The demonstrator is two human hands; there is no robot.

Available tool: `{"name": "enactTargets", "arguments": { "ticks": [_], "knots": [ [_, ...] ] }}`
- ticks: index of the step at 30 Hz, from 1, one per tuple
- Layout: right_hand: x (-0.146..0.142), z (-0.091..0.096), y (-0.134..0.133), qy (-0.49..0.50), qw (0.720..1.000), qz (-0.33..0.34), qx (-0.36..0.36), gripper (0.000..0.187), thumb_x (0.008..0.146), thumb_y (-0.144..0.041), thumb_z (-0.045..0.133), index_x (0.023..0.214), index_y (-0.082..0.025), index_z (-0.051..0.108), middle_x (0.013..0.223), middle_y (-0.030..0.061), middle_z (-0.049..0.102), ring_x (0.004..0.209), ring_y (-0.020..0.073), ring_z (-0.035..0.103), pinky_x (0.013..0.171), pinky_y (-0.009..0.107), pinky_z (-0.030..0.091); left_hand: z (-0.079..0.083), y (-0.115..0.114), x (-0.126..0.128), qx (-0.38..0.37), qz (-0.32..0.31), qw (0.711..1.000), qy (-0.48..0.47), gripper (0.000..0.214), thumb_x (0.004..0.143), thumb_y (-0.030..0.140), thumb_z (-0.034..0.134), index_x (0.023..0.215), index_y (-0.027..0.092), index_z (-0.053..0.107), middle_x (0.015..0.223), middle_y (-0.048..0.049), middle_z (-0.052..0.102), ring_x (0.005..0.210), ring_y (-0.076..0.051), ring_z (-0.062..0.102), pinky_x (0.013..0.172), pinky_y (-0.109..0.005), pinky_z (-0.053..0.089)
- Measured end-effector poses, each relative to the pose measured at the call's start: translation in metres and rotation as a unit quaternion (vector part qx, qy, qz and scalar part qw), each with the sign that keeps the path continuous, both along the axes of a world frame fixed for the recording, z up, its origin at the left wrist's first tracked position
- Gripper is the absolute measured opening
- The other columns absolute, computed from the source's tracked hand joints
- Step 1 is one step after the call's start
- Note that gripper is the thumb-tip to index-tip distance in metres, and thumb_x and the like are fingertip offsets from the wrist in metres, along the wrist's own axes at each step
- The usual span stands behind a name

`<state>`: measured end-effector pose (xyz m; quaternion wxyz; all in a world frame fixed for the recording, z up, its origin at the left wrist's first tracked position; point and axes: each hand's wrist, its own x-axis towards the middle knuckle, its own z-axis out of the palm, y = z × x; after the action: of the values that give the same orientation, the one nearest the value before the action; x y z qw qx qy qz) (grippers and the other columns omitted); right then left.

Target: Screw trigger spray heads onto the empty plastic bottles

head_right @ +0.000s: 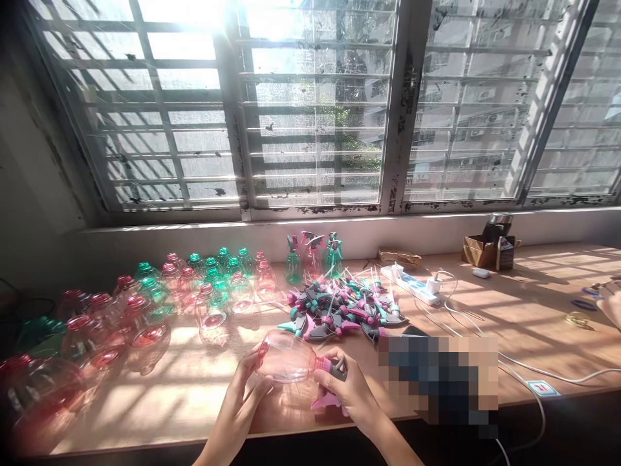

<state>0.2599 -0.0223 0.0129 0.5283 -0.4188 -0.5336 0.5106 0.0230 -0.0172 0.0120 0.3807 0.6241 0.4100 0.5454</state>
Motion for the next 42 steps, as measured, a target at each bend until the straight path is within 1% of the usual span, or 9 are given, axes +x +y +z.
{"name": "enactTargets", "arguments": {
  "ticks": [4, 10, 14, 21, 26, 31, 34, 39, 42],
  "knots": [
    [0.001, -0.002, 0.004, 0.034, 0.999, -0.008, 0.007, 0.045, 0.076, -0.058, 0.082, 0.089, -0.02, 0.061, 0.063, -0.003, 0.067, 0.056, 0.0174, 0.064, 0.056, 0.029, 0.056, -0.003, -0.003, 0.003, 0.007, 0.006, 1.0, 0.004, 0.041, 0.093, 0.047, 0.063, 0.13, 0.029, 0.056, 0.152, -0.0096, 0.049, 0.14, -0.033, 0.047, 0.107, -0.043, 0.052],
    [-0.004, 0.005, -0.006, 0.002, 1.0, 0.004, 0.023, 0.039, 0.078, -0.053, 0.082, 0.086, -0.022, 0.061, 0.065, -0.0051, 0.064, 0.056, 0.0152, 0.064, 0.054, 0.024, 0.054, 0.0, -0.007, 0.0, -0.013, 0.006, 1.0, 0.015, 0.049, 0.095, 0.049, 0.059, 0.14, 0.031, 0.049, 0.155, -0.0098, 0.044, 0.141, -0.032, 0.045, 0.109, -0.043, 0.05],
    [-0.004, 0.006, -0.006, -0.007, 1.0, 0.002, 0.017, 0.041, 0.078, -0.055, 0.082, 0.087, -0.021, 0.06, 0.064, -0.0042, 0.065, 0.053, 0.0158, 0.065, 0.048, 0.024, 0.052, -0.003, -0.001, -0.004, 0.032, 0.011, 0.998, 0.061, 0.043, 0.1, 0.047, 0.051, 0.14, 0.029, 0.051, 0.153, -0.0096, 0.047, 0.141, -0.031, 0.046, 0.118, -0.048, 0.039],
    [0.004, -0.001, 0.002, 0.104, 0.994, 0.033, -0.009, 0.035, 0.084, -0.051, 0.079, 0.088, -0.021, 0.06, 0.068, -0.0034, 0.064, 0.06, 0.0148, 0.061, 0.057, 0.028, 0.058, -0.008, -0.002, 0.0, 0.117, 0.023, 0.988, 0.097, 0.037, 0.103, 0.037, 0.048, 0.14, 0.036, 0.051, 0.15, -0.0086, 0.049, 0.139, -0.031, 0.048, 0.112, -0.05, 0.045],
    [0.002, -0.002, -0.001, 0.04, 0.999, 0.026, 0.007, 0.037, 0.081, -0.049, 0.082, 0.089, -0.021, 0.059, 0.065, -0.0044, 0.064, 0.057, 0.0139, 0.062, 0.055, 0.024, 0.055, 0.006, -0.012, 0.002, 0.035, 0.006, 0.994, 0.099, 0.055, 0.094, 0.043, 0.065, 0.144, 0.029, 0.046, 0.151, -0.0125, 0.052, 0.143, -0.035, 0.045, 0.117, -0.052, 0.04],
    [-0.002, -0.001, -0.006, -0.008, 1.0, 0.016, -0.005, 0.043, 0.078, -0.054, 0.082, 0.093, -0.023, 0.057, 0.066, -0.0052, 0.064, 0.05, 0.0152, 0.063, 0.042, 0.023, 0.05, 0.002, -0.006, -0.001, -0.028, 0.008, 0.999, 0.024, 0.052, 0.092, 0.052, 0.063, 0.136, 0.025, 0.052, 0.148, -0.0137, 0.056, 0.146, -0.038, 0.041, 0.107, -0.046, 0.052],
    [-0.001, 0.0, -0.004, -0.021, 1.0, 0.008, 0.012, 0.041, 0.081, -0.056, 0.079, 0.09, -0.022, 0.058, 0.061, -0.0035, 0.066, 0.048, 0.0145, 0.06, 0.042, 0.022, 0.046, -0.003, -0.001, -0.002, -0.026, 0.002, 0.999, 0.023, 0.053, 0.091, 0.052, 0.065, 0.135, 0.027, 0.052, 0.149, -0.0127, 0.054, 0.143, -0.037, 0.045, 0.107, -0.046, 0.053],
    [0.002, 0.001, 0.003, 0.051, 0.999, 0.015, 0.006, 0.042, 0.079, -0.056, 0.08, 0.088, -0.02, 0.061, 0.065, -0.0023, 0.068, 0.055, 0.0153, 0.063, 0.056, 0.027, 0.053, -0.002, -0.002, -0.001, 0.018, -0.005, 0.997, 0.071, 0.048, 0.095, 0.044, 0.061, 0.14, 0.029, 0.05, 0.156, -0.011, 0.045, 0.145, -0.033, 0.043, 0.114, -0.047, 0.044],
    [0.002, 0.0, 0.002, 0.035, 0.999, 0.014, 0.006, 0.042, 0.079, -0.057, 0.08, 0.088, -0.02, 0.06, 0.062, -0.0024, 0.067, 0.054, 0.0163, 0.065, 0.048, 0.024, 0.05, 0.001, -0.004, 0.0, 0.034, 0.011, 0.997, 0.073, 0.047, 0.095, 0.042, 0.06, 0.14, 0.03, 0.052, 0.153, -0.0103, 0.049, 0.142, -0.033, 0.046, 0.116, -0.048, 0.041]
  ]
}}
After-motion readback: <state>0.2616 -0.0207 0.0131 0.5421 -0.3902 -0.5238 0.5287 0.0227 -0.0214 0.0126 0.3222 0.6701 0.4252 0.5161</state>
